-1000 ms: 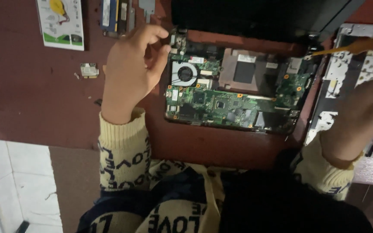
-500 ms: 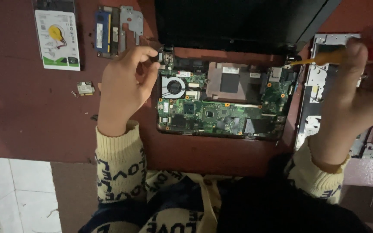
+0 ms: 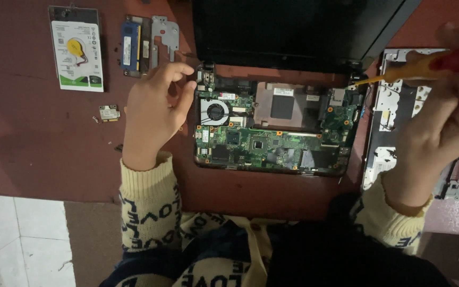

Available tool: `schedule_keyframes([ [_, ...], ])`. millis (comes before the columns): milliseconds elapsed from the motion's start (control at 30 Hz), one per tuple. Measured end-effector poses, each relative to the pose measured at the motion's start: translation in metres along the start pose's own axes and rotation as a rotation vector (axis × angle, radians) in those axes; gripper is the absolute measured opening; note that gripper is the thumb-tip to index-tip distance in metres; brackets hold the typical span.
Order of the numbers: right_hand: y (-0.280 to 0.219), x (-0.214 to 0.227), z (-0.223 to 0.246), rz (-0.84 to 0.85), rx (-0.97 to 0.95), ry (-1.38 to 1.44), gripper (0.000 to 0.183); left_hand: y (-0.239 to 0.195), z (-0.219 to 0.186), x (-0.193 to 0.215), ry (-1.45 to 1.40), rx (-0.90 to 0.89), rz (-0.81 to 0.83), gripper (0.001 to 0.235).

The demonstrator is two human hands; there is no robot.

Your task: The person uses a yellow screwdriver to remove screws from the internal components of a disassembled laptop. They carefully place the removed screws on the table next to other laptop parts, including a hard drive and a RAM stick.

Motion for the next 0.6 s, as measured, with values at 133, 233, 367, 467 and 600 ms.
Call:
schedule_keyframes([
  [133,-0.002,0.004,-0.007,0.008,0.013,-0.035,0.042,0.0,0.0,0.0,0.012,-0.011,-0.001,0.014],
  [233,-0.002,0.005,-0.007,0.003,0.016,0.01,0.044,0.0,-0.001,0.0,0.012,-0.014,-0.005,0.012],
  [367,-0.001,0.007,-0.006,0.02,0.012,-0.014,0.038,0.002,-0.006,-0.001,-0.011,-0.04,-0.026,0.013],
  [467,0.003,0.012,-0.009,0.055,0.068,-0.061,0.031,0.006,-0.019,-0.01,0.03,-0.098,-0.067,0.012],
  [600,0.005,0.012,-0.005,0.021,0.008,0.032,0.03,0.027,-0.078,-0.013,0.037,-0.201,-0.185,0.013],
])
Point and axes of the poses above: each hand's wrist, its own y-axis towards the middle knuckle, its own x-axis out of the back of the hand, z = x × y, the point moved 4 cm from there along y, towards the middle knuckle, and after that the axes turned 9 degrees about y, right-handed, at the moved point
